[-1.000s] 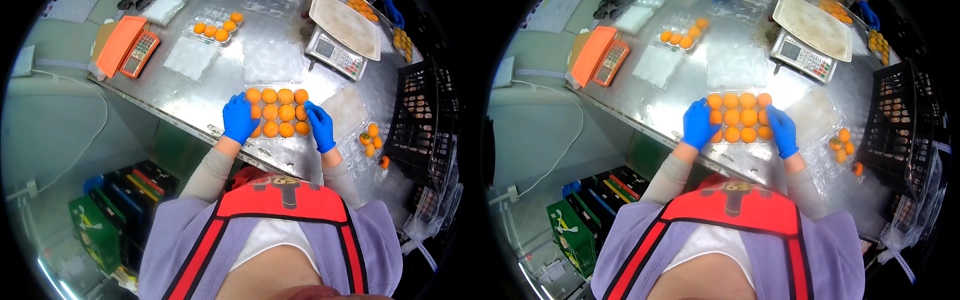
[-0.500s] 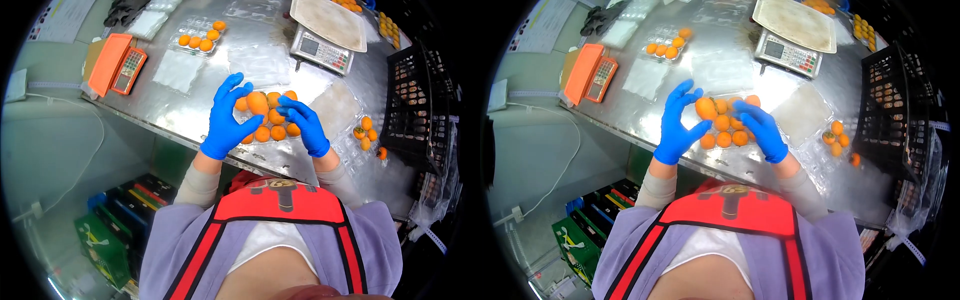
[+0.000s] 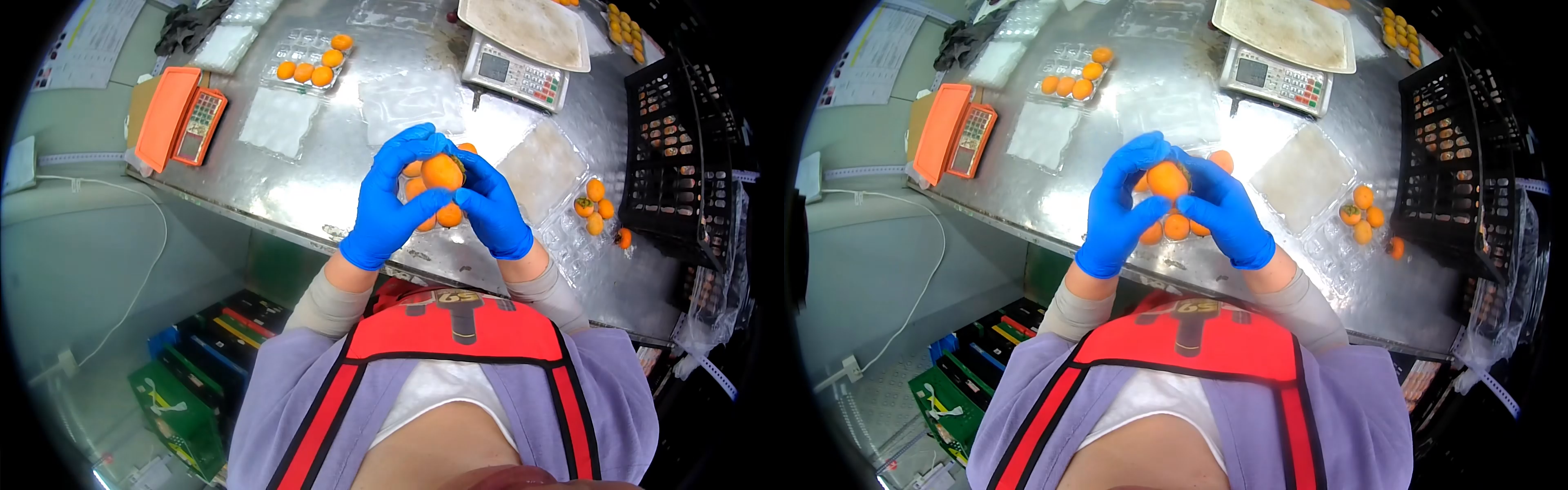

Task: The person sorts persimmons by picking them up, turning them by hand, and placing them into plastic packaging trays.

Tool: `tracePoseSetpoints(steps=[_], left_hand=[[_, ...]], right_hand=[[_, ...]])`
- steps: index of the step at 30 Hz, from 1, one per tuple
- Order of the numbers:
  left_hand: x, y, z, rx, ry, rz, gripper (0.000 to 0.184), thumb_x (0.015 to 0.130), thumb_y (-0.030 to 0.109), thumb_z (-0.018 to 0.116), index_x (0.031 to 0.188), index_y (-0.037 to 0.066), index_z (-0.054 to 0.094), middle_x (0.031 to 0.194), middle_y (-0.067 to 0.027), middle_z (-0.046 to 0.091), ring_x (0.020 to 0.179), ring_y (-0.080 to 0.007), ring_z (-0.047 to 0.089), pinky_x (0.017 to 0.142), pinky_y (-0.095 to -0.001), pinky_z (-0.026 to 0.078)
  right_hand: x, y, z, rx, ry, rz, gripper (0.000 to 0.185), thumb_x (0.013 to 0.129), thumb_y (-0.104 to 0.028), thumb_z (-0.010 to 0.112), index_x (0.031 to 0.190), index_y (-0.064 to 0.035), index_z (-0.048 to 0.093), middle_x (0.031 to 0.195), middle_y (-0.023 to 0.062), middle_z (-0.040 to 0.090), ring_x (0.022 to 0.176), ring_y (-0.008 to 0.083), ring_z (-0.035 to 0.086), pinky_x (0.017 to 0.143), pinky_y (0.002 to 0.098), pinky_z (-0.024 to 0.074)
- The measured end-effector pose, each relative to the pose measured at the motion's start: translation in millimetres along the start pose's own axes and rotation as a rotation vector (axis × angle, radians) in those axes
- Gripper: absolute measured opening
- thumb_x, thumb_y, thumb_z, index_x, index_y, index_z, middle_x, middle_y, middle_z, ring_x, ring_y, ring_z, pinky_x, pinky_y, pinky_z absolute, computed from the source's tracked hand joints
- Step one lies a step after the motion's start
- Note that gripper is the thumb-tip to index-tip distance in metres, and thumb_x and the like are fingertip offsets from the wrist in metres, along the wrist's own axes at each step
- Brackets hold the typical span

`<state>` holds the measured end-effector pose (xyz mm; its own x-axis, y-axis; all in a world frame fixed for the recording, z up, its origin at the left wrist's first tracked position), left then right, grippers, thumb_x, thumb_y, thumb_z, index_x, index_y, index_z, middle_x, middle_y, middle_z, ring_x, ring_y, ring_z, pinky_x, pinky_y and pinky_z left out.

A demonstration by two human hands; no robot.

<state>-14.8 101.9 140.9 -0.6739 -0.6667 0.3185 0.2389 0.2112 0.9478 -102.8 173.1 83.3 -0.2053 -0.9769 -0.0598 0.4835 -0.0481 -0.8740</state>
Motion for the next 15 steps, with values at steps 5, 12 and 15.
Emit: tracePoseSetpoints(steps=[5,12,15], left_hand=[[-4.5,-20.9,4.5,-0.369,0.130,-0.264,0.028,0.081,0.002,0.061,0.109,0.003,0.056,0.117,-0.0110,0.056,0.110,-0.0207,0.053,0.096,-0.0345,0.042],[-2.0,-38.1,-5.9,-0.553,0.264,-0.391,0.019,0.089,0.005,0.052,0.108,0.000,0.054,0.113,-0.0128,0.059,0.102,-0.0211,0.058,0.094,-0.0329,0.044],[-3.3,-38.7,-6.6,-0.663,0.276,-0.365,0.026,0.089,0.009,0.055,0.114,0.001,0.052,0.118,-0.0128,0.057,0.106,-0.0216,0.056,0.094,-0.0329,0.044]], right_hand=[[-3.7,-2.4,2.3,-0.058,0.025,-0.044,0.055,0.082,-0.011,0.062,0.132,-0.0006,0.041,0.121,0.0091,0.052,0.114,0.0184,0.049,0.097,0.0323,0.0382],[-0.5,1.3,-0.3,-0.022,0.003,-0.102,0.056,0.082,-0.010,0.061,0.133,-0.0005,0.040,0.124,0.0092,0.051,0.115,0.0182,0.048,0.099,0.0328,0.0364],[0.9,1.2,2.6,0.006,-0.030,-0.105,0.059,0.083,-0.010,0.061,0.136,-0.0012,0.037,0.130,0.0097,0.047,0.120,0.0197,0.045,0.102,0.0337,0.0335]])
Point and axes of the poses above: each hand's wrist, its own x-axis towards the middle knuckle, its own z-axis out of the palm, y = z × x, the point moved 10 cm from there along x, towards the middle knuckle
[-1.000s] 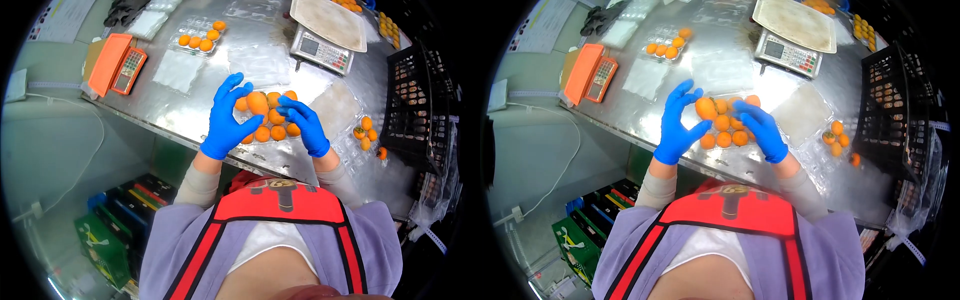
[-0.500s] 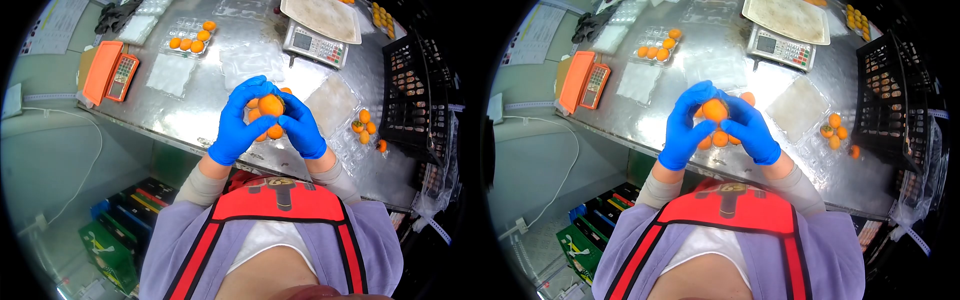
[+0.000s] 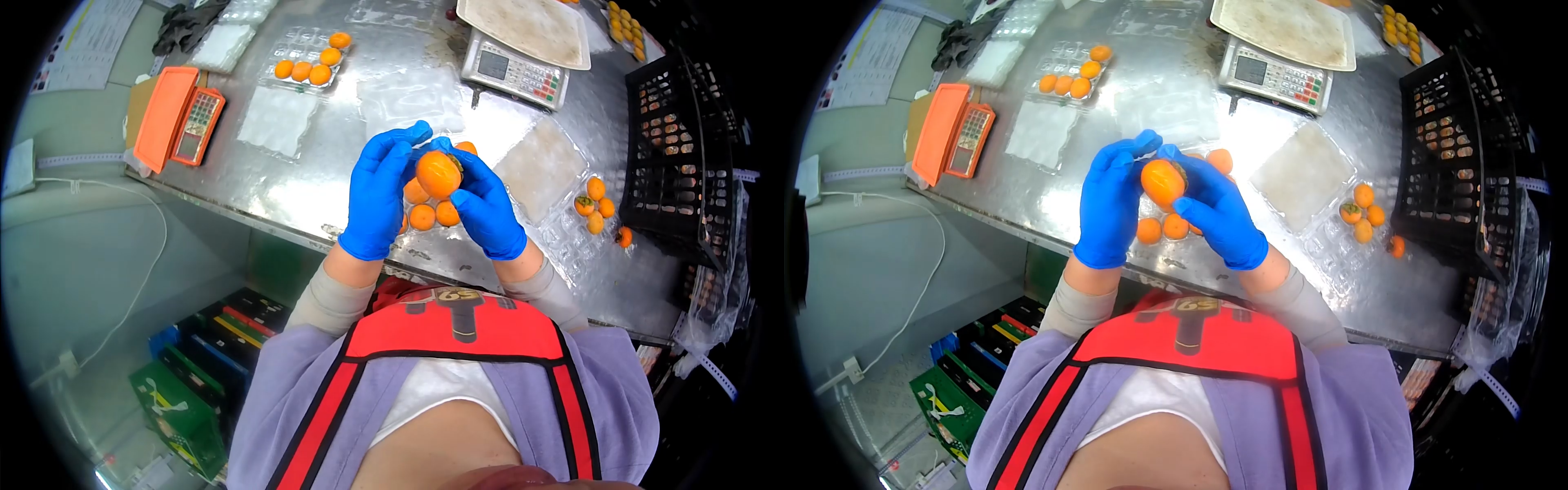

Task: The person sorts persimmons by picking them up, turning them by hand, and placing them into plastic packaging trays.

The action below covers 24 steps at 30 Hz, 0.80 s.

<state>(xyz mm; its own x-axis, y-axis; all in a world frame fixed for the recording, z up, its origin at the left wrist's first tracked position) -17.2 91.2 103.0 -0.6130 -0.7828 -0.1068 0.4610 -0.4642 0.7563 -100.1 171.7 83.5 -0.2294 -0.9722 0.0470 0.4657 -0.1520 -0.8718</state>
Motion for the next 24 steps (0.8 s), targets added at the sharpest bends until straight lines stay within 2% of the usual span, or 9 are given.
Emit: tracePoseSetpoints(steps=[1,3,6,7,9,11,13,19,24], left_hand=[[-0.7,-2.0,-1.5,0.000,-0.001,-0.002,0.026,0.089,0.009,0.055,0.114,0.001,0.052,0.118,-0.0128,0.057,0.106,-0.0216,0.056,0.094,-0.0329,0.044],[-2.6,-0.6,-2.4,0.213,-0.019,0.069,0.037,0.087,0.012,0.060,0.121,0.002,0.048,0.124,-0.0120,0.053,0.111,-0.0214,0.053,0.095,-0.0336,0.043],[-6.0,-17.4,6.5,0.368,-0.152,-0.026,0.045,0.084,0.014,0.064,0.124,0.004,0.046,0.127,-0.0117,0.050,0.114,-0.0207,0.050,0.095,-0.0337,0.042],[-8.2,-30.2,3.2,0.363,-0.163,-0.138,0.050,0.081,0.011,0.067,0.125,0.005,0.045,0.128,-0.0122,0.048,0.113,-0.0202,0.050,0.096,-0.0338,0.042],[-9.7,-33.0,12.6,0.311,-0.194,-0.143,0.053,0.079,0.009,0.069,0.125,0.004,0.044,0.129,-0.0129,0.047,0.113,-0.0206,0.050,0.096,-0.0339,0.041],[-9.2,-35.5,21.4,0.259,-0.226,-0.150,0.056,0.077,0.008,0.071,0.126,0.004,0.043,0.131,-0.0136,0.046,0.114,-0.0210,0.050,0.097,-0.0340,0.041],[-5.7,-17.8,29.9,0.420,-0.246,0.071,0.062,0.074,0.005,0.073,0.127,0.003,0.041,0.134,-0.0150,0.043,0.116,-0.0229,0.049,0.099,-0.0349,0.040],[-3.3,-16.6,42.9,0.682,-0.268,0.205,0.067,0.071,0.003,0.072,0.129,0.002,0.040,0.137,-0.0154,0.040,0.118,-0.0252,0.049,0.101,-0.0367,0.039],[-7.7,-30.2,67.0,0.976,-0.392,0.368,0.070,0.070,0.005,0.073,0.131,0.001,0.039,0.129,-0.0143,0.048,0.113,-0.0232,0.053,0.096,-0.0357,0.042]], right_hand=[[0.9,1.1,0.3,0.000,0.003,0.000,0.059,0.083,-0.010,0.061,0.136,-0.0012,0.037,0.130,0.0097,0.047,0.120,0.0197,0.045,0.102,0.0337,0.0335],[0.7,-10.3,-3.4,0.057,0.041,-0.138,0.064,0.081,-0.007,0.062,0.138,-0.0023,0.032,0.138,0.0102,0.039,0.127,0.0220,0.039,0.105,0.0347,0.0294],[-5.1,-19.8,-9.7,-0.079,0.097,-0.203,0.070,0.079,-0.002,0.063,0.139,-0.0036,0.029,0.143,0.0105,0.032,0.132,0.0236,0.033,0.108,0.0353,0.0253],[-6.4,-19.9,-12.8,-0.082,0.103,-0.204,0.070,0.079,-0.002,0.063,0.139,-0.0036,0.029,0.143,0.0105,0.032,0.132,0.0236,0.033,0.108,0.0353,0.0253],[-9.7,-26.2,-14.3,-0.299,0.085,-0.273,0.073,0.076,0.001,0.064,0.140,-0.0043,0.029,0.144,0.0117,0.031,0.132,0.0241,0.031,0.109,0.0362,0.0238],[-10.6,-33.2,-17.9,-0.346,0.086,-0.313,0.072,0.077,-0.001,0.064,0.140,-0.0043,0.029,0.143,0.0121,0.032,0.132,0.0246,0.032,0.108,0.0366,0.0246],[-13.0,-40.7,-23.7,-0.394,0.089,-0.356,0.071,0.078,-0.003,0.064,0.140,-0.0043,0.028,0.143,0.0126,0.032,0.132,0.0251,0.033,0.108,0.0371,0.0253],[-27.7,-52.4,-48.0,-0.363,0.190,-0.307,0.064,0.082,-0.010,0.062,0.138,-0.0043,0.033,0.141,0.0136,0.037,0.130,0.0258,0.036,0.105,0.0381,0.0286],[-37.0,-54.4,-56.4,-0.500,0.328,-0.278,0.043,0.080,-0.007,0.063,0.122,-0.0031,0.051,0.123,0.0116,0.055,0.116,0.0220,0.050,0.098,0.0331,0.0374]])
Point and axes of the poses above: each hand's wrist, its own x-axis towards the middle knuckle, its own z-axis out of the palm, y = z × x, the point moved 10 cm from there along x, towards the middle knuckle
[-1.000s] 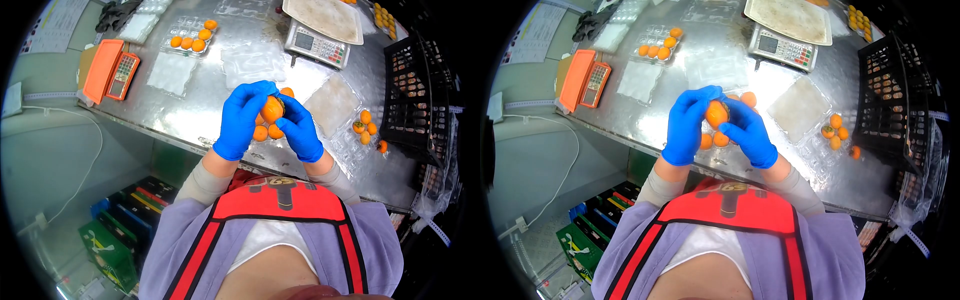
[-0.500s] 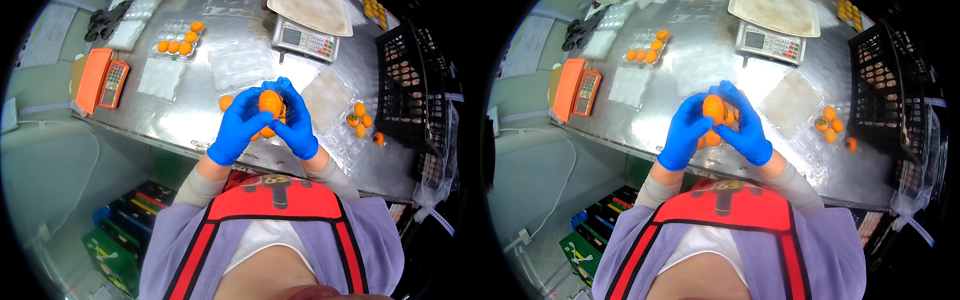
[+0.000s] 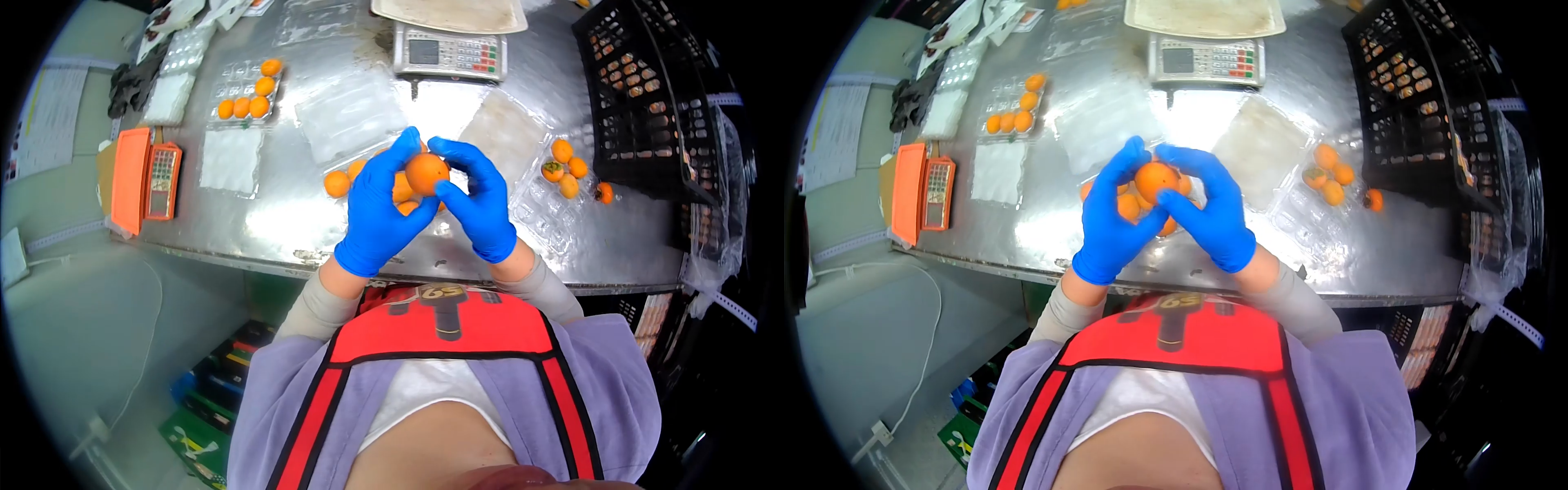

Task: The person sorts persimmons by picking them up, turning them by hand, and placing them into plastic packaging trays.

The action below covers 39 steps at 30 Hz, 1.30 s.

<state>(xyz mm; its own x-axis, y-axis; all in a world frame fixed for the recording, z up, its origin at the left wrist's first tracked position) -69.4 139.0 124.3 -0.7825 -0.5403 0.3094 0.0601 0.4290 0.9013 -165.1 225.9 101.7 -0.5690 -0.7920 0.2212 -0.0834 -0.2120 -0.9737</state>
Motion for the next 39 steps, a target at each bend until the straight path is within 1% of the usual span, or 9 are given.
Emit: tracePoseSetpoints(steps=[4,8,10,13,17,20,22,28,39], left_hand=[[2.5,-2.7,20.5,-0.027,-0.081,0.011,0.074,0.069,0.005,0.074,0.133,0.000,0.037,0.125,-0.0135,0.051,0.111,-0.0223,0.053,0.096,-0.0349,0.041],[1.2,-9.5,27.6,-0.039,-0.077,-0.023,0.073,0.069,0.011,0.074,0.132,0.002,0.040,0.115,-0.0134,0.057,0.101,-0.0217,0.059,0.087,-0.0331,0.047],[-2.1,-28.1,40.3,-0.055,-0.175,-0.203,0.073,0.072,0.007,0.072,0.135,0.004,0.035,0.122,-0.0128,0.052,0.111,-0.0224,0.052,0.096,-0.0345,0.041],[-10.5,-54.9,53.7,-0.088,-0.187,-0.220,0.080,0.069,0.012,0.074,0.136,0.004,0.033,0.103,-0.0131,0.059,0.093,-0.0218,0.061,0.080,-0.0323,0.049],[-25.7,-67.9,78.6,-0.058,-0.356,-0.344,0.082,0.070,0.017,0.074,0.138,0.005,0.029,0.098,-0.0153,0.062,0.087,-0.0221,0.063,0.075,-0.0320,0.051],[-32.9,-63.8,95.3,-0.036,-0.416,-0.316,0.082,0.074,0.016,0.071,0.142,0.007,0.025,0.103,-0.0160,0.061,0.087,-0.0206,0.062,0.076,-0.0315,0.050],[-31.7,-67.3,99.0,-0.225,-0.393,-0.389,0.079,0.077,0.011,0.068,0.143,0.008,0.024,0.108,-0.0151,0.059,0.088,-0.0186,0.060,0.078,-0.0310,0.049],[-28.5,-84.3,85.4,-0.274,-0.385,-0.356,0.070,0.080,0.006,0.063,0.141,0.009,0.030,0.109,-0.0127,0.057,0.089,-0.0152,0.058,0.082,-0.0297,0.047],[-37.2,-106.3,11.6,-0.119,-0.112,-0.324,0.064,0.081,0.006,0.062,0.139,0.008,0.035,0.107,-0.0092,0.058,0.093,-0.0137,0.056,0.083,-0.0278,0.046]], right_hand=[[9.7,36.5,-63.3,-0.147,0.365,0.150,0.039,0.080,-0.004,0.060,0.118,-0.0032,0.055,0.115,0.0097,0.058,0.108,0.0204,0.053,0.093,0.0314,0.0400],[1.5,2.6,-106.9,-0.335,0.605,-0.128,0.032,0.078,-0.005,0.060,0.110,-0.0039,0.062,0.121,0.0109,0.055,0.114,0.0235,0.048,0.096,0.0343,0.0375],[-2.4,3.0,-79.0,-0.552,0.212,-0.132,0.034,0.078,-0.007,0.062,0.112,-0.0056,0.061,0.125,0.0132,0.052,0.116,0.0260,0.048,0.098,0.0367,0.0373],[-22.6,1.0,-29.7,-0.445,-0.200,-0.121,0.053,0.073,-0.010,0.068,0.123,-0.0062,0.052,0.130,0.0156,0.049,0.121,0.0323,0.045,0.101,0.0386,0.0350],[-58.6,32.3,-16.2,-0.693,-0.276,-0.015,0.058,0.070,-0.012,0.069,0.126,-0.0070,0.050,0.126,0.0154,0.051,0.117,0.0340,0.048,0.098,0.0390,0.0391],[-72.7,40.1,-37.3,-0.753,-0.146,-0.020,0.052,0.073,-0.014,0.067,0.122,-0.0085,0.052,0.122,0.0134,0.053,0.110,0.0303,0.054,0.092,0.0381,0.0439],[-82.4,53.8,-88.6,-0.394,0.183,0.149,0.046,0.075,-0.012,0.069,0.118,-0.0057,0.054,0.117,0.0108,0.055,0.105,0.0234,0.056,0.090,0.0333,0.0446],[-156.9,88.8,-292.1,-0.354,0.864,0.000,0.050,0.075,-0.006,0.071,0.119,-0.0032,0.048,0.120,0.0068,0.050,0.111,0.0186,0.048,0.094,0.0329,0.0406],[-151.6,129.4,-371.0,-0.894,0.888,0.133,0.032,0.081,-0.012,0.067,0.108,-0.0007,0.054,0.096,0.0058,0.057,0.085,0.0133,0.054,0.077,0.0289,0.0475]])
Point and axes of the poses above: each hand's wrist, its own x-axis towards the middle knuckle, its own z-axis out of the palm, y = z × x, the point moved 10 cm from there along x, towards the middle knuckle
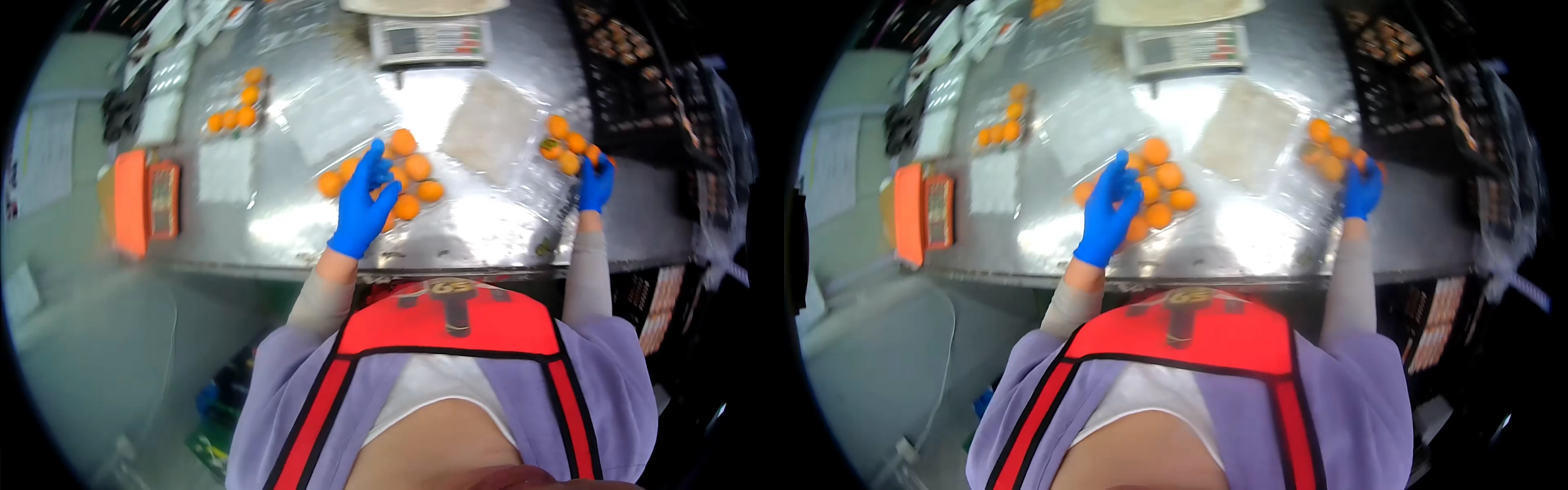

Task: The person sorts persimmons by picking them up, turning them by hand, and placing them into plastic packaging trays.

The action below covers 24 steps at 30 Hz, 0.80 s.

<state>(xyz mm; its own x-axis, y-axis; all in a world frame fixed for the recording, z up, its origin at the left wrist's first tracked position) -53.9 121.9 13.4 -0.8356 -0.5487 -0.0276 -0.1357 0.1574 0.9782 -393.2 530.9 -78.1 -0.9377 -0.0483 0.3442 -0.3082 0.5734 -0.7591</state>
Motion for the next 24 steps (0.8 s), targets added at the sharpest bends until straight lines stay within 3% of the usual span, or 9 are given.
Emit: tracePoseSetpoints(steps=[7,11,14,17,19,22,24], left_hand=[[-28.4,-37.8,-138.3,-0.074,0.492,-0.024,0.054,0.082,0.002,0.059,0.133,0.005,0.042,0.108,-0.0101,0.058,0.092,-0.0129,0.056,0.081,-0.0259,0.047],[-45.9,-41.6,-129.2,0.132,0.427,-0.107,0.051,0.079,0.005,0.065,0.128,0.006,0.050,0.110,-0.0078,0.058,0.091,-0.0128,0.056,0.080,-0.0274,0.047],[-51.3,-28.3,-115.6,0.512,0.392,-0.003,0.059,0.072,0.015,0.072,0.126,0.007,0.050,0.115,-0.0133,0.056,0.097,-0.0252,0.057,0.084,-0.0344,0.047],[-42.6,-28.4,-106.8,0.748,0.381,-0.004,0.065,0.068,0.021,0.075,0.126,0.008,0.049,0.119,-0.0152,0.053,0.103,-0.0310,0.054,0.087,-0.0386,0.046],[-31.6,-32.0,-104.7,0.816,0.370,-0.031,0.068,0.066,0.024,0.076,0.126,0.008,0.049,0.120,-0.0154,0.052,0.106,-0.0330,0.052,0.089,-0.0403,0.045],[-19.0,-44.6,-99.4,0.811,0.280,-0.079,0.062,0.064,0.022,0.076,0.120,0.008,0.053,0.119,-0.0147,0.053,0.105,-0.0337,0.053,0.088,-0.0396,0.046],[-16.7,-49.6,-99.1,0.870,0.250,-0.093,0.066,0.063,0.026,0.077,0.121,0.009,0.052,0.122,-0.0136,0.051,0.106,-0.0322,0.052,0.089,-0.0395,0.045]], right_hand=[[-3.9,20.0,6.9,0.066,-0.075,0.026,0.034,0.083,-0.003,0.058,0.115,0.0039,0.052,0.112,0.0114,0.055,0.103,0.0199,0.054,0.089,0.0319,0.0436],[-5.9,-11.7,5.2,0.171,-0.075,0.009,0.034,0.084,0.000,0.055,0.118,0.0031,0.051,0.118,0.0128,0.053,0.105,0.0218,0.054,0.090,0.0327,0.0436],[-13.2,-56.9,6.9,0.177,0.016,-0.137,0.034,0.084,0.002,0.053,0.118,0.0013,0.052,0.121,0.0131,0.052,0.106,0.0219,0.054,0.091,0.0329,0.0433],[-35.4,-127.9,38.7,0.321,-0.049,-0.155,0.037,0.083,0.002,0.053,0.120,-0.0012,0.051,0.121,0.0122,0.053,0.109,0.0199,0.052,0.089,0.0303,0.0426],[-50.6,-156.1,75.7,0.482,-0.247,-0.034,0.040,0.083,0.001,0.055,0.123,-0.0035,0.050,0.123,0.0098,0.053,0.112,0.0180,0.050,0.088,0.0275,0.0402],[-68.4,-211.8,99.2,0.337,-0.368,-0.198,0.041,0.084,-0.004,0.056,0.124,-0.0057,0.049,0.125,0.0072,0.053,0.114,0.0171,0.049,0.088,0.0281,0.0387],[-78.7,-226.2,108.6,0.366,-0.414,-0.178,0.041,0.084,-0.006,0.057,0.124,-0.0065,0.049,0.126,0.0065,0.053,0.114,0.0172,0.049,0.089,0.0296,0.0384]])
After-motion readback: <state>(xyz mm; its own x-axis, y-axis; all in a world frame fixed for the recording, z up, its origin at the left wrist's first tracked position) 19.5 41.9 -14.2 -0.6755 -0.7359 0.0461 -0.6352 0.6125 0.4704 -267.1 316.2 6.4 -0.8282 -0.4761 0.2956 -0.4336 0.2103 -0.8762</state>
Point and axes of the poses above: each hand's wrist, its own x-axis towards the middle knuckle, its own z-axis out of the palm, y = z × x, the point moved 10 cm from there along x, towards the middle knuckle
